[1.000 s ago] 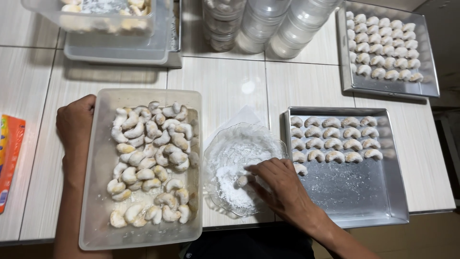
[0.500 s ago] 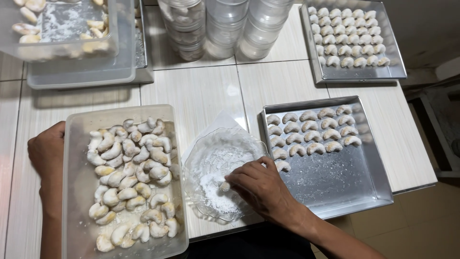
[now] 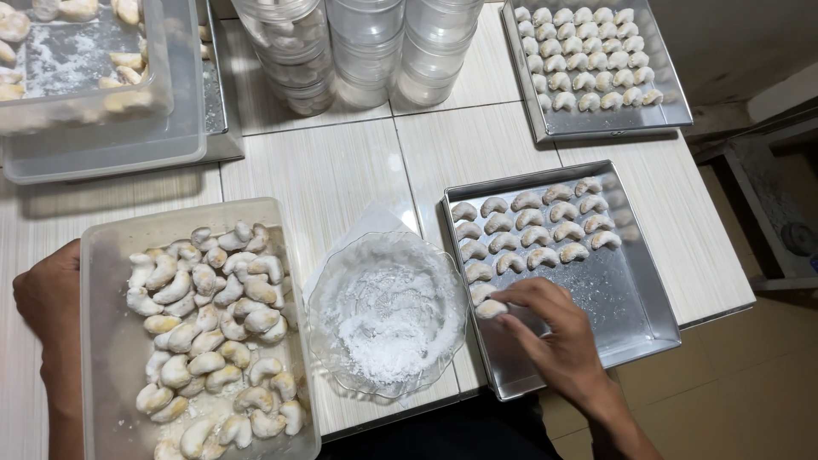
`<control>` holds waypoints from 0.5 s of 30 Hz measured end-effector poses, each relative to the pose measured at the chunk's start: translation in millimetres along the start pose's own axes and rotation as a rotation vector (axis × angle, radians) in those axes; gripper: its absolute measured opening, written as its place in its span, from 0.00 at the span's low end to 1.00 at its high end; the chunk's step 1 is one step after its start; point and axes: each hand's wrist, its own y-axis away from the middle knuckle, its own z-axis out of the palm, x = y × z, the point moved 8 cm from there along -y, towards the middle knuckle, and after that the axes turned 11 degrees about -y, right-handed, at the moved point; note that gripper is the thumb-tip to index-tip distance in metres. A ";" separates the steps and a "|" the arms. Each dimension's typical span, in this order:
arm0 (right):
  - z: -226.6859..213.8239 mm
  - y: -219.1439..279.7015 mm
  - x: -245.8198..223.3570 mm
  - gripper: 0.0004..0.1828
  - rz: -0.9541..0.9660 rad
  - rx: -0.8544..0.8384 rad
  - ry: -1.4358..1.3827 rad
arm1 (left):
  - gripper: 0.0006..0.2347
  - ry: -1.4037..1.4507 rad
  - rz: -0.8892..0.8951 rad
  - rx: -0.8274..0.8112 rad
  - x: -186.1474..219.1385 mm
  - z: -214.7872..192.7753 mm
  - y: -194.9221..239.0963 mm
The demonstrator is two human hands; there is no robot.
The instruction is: Coating crescent-shaped cookies with powdered sugar and arranging them on a tray
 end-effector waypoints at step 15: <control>16.5 14.1 33.0 0.13 -0.041 -0.145 0.185 | 0.13 0.036 -0.032 -0.025 13.9 -12.7 4.4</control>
